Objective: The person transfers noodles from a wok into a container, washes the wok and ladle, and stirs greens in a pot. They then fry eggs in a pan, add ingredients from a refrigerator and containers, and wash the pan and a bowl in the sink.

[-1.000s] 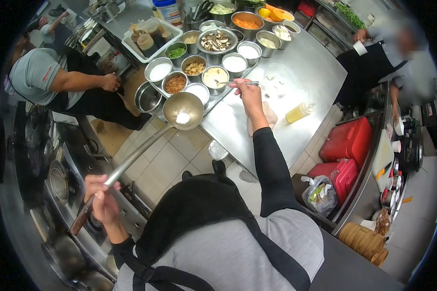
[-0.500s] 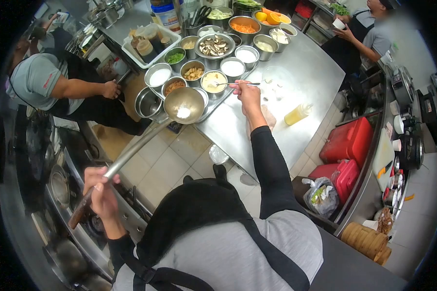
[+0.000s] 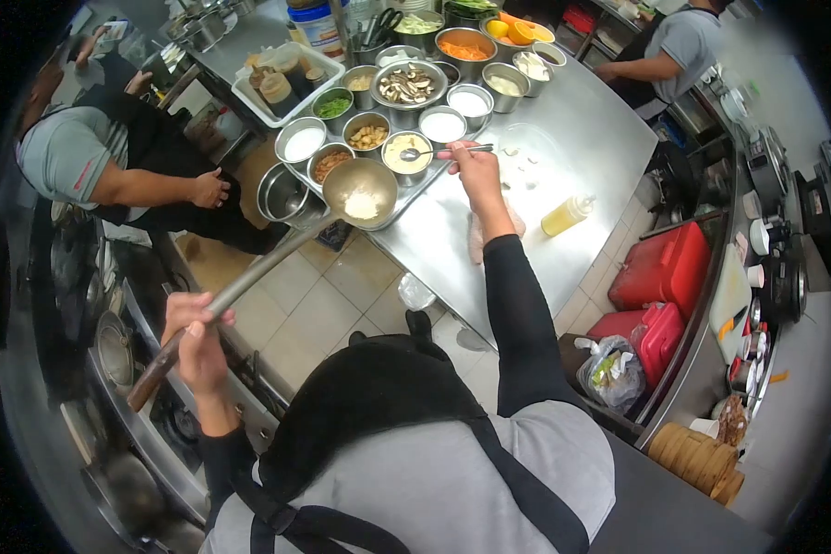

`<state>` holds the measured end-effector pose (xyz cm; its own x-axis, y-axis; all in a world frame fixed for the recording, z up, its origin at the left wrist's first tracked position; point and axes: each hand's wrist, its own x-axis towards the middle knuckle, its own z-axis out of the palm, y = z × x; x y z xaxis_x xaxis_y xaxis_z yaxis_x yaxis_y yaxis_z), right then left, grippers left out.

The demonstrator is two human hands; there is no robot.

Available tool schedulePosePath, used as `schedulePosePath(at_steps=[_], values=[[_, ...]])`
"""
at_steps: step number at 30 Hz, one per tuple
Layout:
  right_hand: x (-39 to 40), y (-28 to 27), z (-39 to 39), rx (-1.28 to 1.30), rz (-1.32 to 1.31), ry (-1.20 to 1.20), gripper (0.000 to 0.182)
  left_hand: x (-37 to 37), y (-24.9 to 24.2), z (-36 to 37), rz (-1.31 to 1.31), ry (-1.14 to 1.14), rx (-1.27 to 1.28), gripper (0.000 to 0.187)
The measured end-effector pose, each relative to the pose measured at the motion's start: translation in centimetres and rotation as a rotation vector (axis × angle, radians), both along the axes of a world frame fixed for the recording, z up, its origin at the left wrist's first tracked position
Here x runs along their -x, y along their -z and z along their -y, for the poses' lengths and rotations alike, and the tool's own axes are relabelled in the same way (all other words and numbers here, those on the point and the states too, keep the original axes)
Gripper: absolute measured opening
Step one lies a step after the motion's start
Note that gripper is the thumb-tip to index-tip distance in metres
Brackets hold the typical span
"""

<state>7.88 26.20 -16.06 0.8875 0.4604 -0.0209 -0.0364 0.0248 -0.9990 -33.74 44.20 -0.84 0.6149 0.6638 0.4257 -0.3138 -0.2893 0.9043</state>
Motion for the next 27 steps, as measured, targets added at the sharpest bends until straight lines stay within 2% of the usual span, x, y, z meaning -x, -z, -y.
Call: schedulePosePath(at_steps=[15,20,27], values=[[0.2,1.9,-0.1,0.006,-0.026,-0.048,0.026,1.0,0.0,0.5,-0.011,-0.063,0.015,0.023],[0.3,2.2,-0.1,0.015,-0.165,-0.041,0.024,0.7,0.3,0.5,-0.010,-0.049,0.021,0.023],[0.3,2.7,0.0,-0.030,-0.175,-0.039,0.023,0.6,0.5,0.5,-0.006,-0.045,0.024,0.023]])
